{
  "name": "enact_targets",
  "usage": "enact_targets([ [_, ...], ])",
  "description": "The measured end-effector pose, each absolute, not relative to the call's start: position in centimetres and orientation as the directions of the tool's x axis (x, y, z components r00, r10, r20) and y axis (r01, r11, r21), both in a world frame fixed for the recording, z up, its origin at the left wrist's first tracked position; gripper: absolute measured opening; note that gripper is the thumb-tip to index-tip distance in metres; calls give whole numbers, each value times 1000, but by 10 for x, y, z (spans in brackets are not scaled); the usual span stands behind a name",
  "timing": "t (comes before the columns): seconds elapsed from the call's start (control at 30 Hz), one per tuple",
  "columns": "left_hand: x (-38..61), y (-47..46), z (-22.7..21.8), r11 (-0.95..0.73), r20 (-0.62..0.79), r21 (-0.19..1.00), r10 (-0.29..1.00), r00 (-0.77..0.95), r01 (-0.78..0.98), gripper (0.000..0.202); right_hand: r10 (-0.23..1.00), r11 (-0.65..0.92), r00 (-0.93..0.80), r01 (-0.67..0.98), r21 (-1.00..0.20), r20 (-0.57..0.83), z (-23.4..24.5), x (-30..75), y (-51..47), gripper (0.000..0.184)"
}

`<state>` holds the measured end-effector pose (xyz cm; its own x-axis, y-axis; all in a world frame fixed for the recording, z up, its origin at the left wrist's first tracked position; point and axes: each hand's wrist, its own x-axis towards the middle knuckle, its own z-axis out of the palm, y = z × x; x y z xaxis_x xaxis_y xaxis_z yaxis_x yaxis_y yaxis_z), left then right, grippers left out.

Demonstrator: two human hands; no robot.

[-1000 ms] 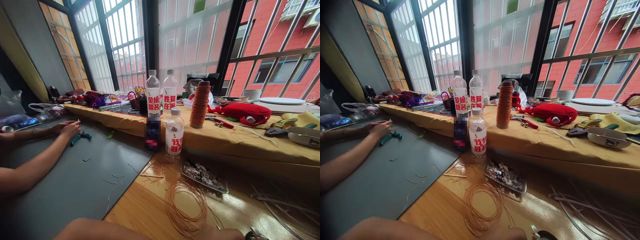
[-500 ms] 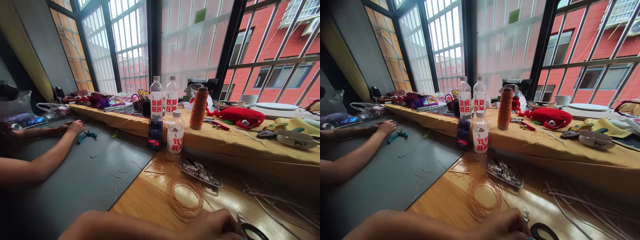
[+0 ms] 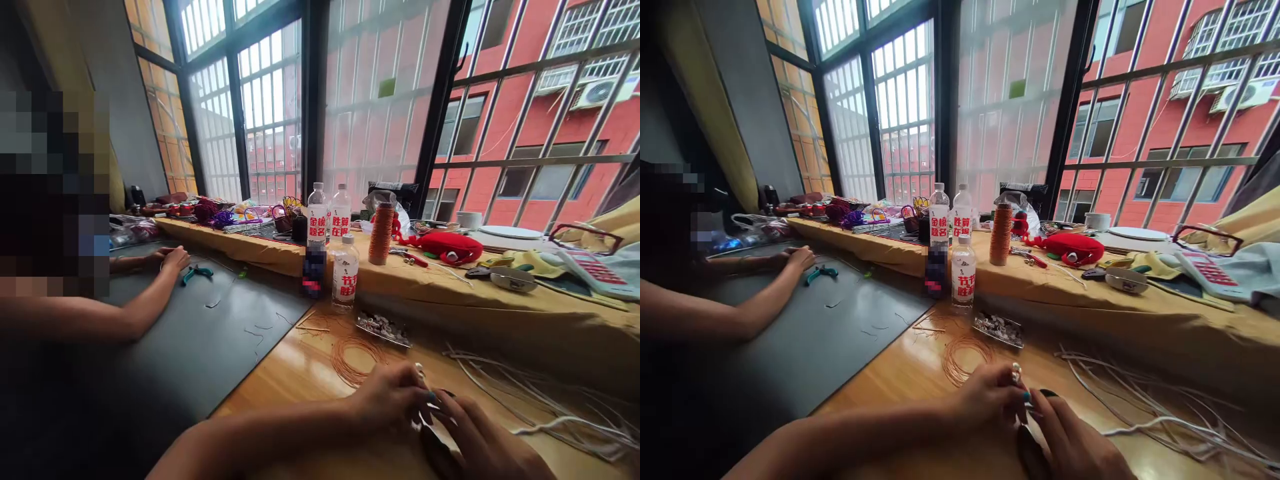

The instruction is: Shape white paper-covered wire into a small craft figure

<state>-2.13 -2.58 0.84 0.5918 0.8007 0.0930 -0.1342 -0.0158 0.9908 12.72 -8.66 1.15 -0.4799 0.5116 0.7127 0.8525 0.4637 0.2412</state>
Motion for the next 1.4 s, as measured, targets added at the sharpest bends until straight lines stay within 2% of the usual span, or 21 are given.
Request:
enact_targets([
  [0.2, -19, -28, 8, -78, 190, 975, 775, 602, -208, 35, 458, 440, -580, 806, 395, 673, 7, 139, -89, 28],
  [0.27, -14, -27, 9, -91, 200, 973, 783, 589, -211, 38, 435, 440, -587, 800, 407, 683, 9, 141, -88, 26],
  [0.5, 13, -23, 17, -178, 235, 971, 812, 534, -157, 42, 524, 310, -405, 910, 275, 749, 11, 148, -86, 33],
  [0.63, 12, -22, 14, -212, 262, 965, 804, 534, -154, 35, 551, 276, -374, 925, 260, 746, 13, 146, -87, 35],
  [0.83, 12, -16, 4, -161, 228, 973, 769, 597, -165, 29, 613, 363, -384, 913, 186, 691, 10, 153, -83, 21],
  [1.03, 9, -20, 6, -216, 272, 962, 788, 552, -166, 25, 582, 465, -416, 875, 133, 699, 23, 147, -94, 27],
  [1.17, 5, -27, 14, -252, 291, 957, 790, 540, -147, 25, 577, 514, -497, 838, 185, 649, 34, 141, -104, 24],
  [1.4, 4, -23, 14, -318, 281, 948, 802, 526, -22, 24, 537, 369, -510, 859, 356, 673, 18, 144, -92, 28],
])
